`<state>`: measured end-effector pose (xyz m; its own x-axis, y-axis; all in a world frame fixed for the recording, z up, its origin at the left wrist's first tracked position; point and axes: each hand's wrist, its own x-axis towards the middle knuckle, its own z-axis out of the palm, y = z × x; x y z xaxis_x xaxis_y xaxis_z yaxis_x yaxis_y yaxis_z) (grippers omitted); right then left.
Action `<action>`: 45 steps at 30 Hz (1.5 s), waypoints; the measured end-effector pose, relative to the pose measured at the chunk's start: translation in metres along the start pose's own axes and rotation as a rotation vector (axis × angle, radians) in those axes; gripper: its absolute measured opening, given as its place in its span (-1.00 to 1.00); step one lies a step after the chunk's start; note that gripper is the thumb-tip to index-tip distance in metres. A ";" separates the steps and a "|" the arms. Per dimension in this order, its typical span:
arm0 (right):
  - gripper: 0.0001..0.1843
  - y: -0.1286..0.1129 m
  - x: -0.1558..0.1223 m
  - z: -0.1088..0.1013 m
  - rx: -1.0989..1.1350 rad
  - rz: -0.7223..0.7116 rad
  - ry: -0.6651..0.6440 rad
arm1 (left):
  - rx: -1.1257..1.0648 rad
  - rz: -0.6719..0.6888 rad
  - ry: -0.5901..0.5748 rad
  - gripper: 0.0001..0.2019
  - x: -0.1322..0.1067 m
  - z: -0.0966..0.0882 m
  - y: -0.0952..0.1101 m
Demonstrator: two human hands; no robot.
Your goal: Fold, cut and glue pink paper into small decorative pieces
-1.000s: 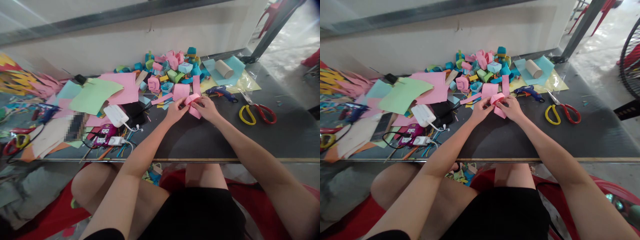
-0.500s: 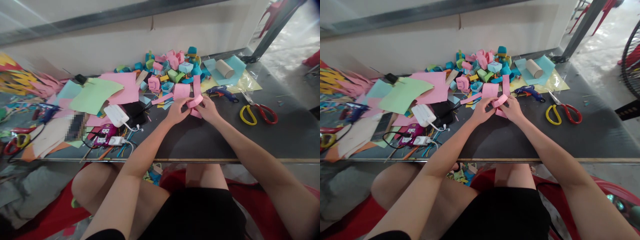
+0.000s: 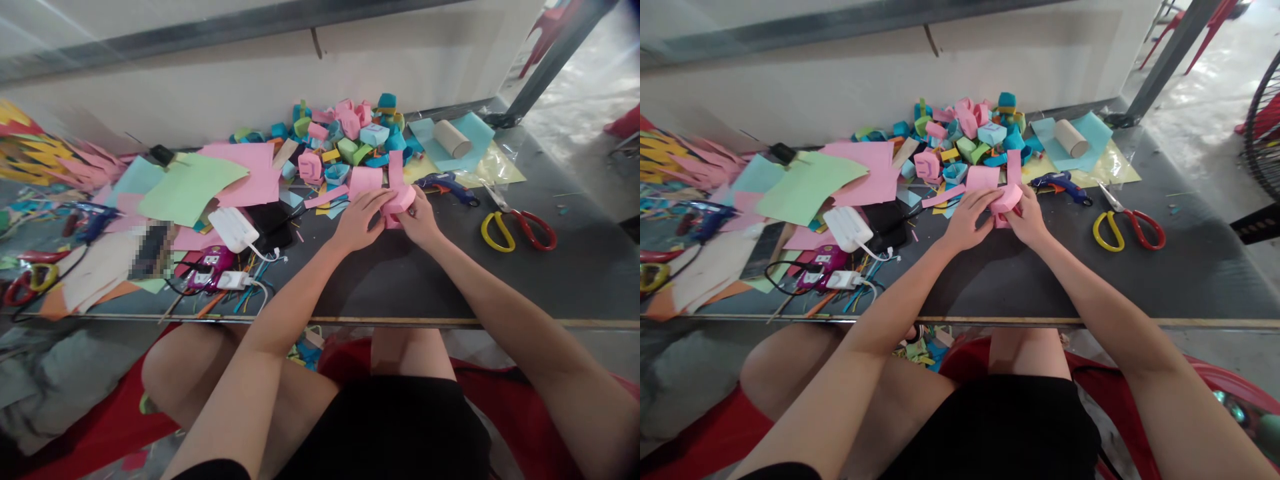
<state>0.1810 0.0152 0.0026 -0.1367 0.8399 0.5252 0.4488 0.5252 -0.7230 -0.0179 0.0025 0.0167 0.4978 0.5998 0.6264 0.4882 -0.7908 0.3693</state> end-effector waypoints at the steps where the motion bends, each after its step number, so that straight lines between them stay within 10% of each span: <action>1: -0.73 0.000 0.000 0.000 -0.006 -0.010 0.009 | 0.002 0.006 0.004 -0.50 0.000 0.000 0.000; 45: -0.76 0.015 -0.002 0.003 -0.026 -0.096 0.099 | 0.033 0.066 0.028 -0.46 -0.001 0.011 -0.009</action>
<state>0.1853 0.0220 -0.0111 -0.0928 0.7679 0.6338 0.4610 0.5973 -0.6563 -0.0154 0.0105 0.0053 0.5097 0.5425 0.6678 0.4788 -0.8237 0.3037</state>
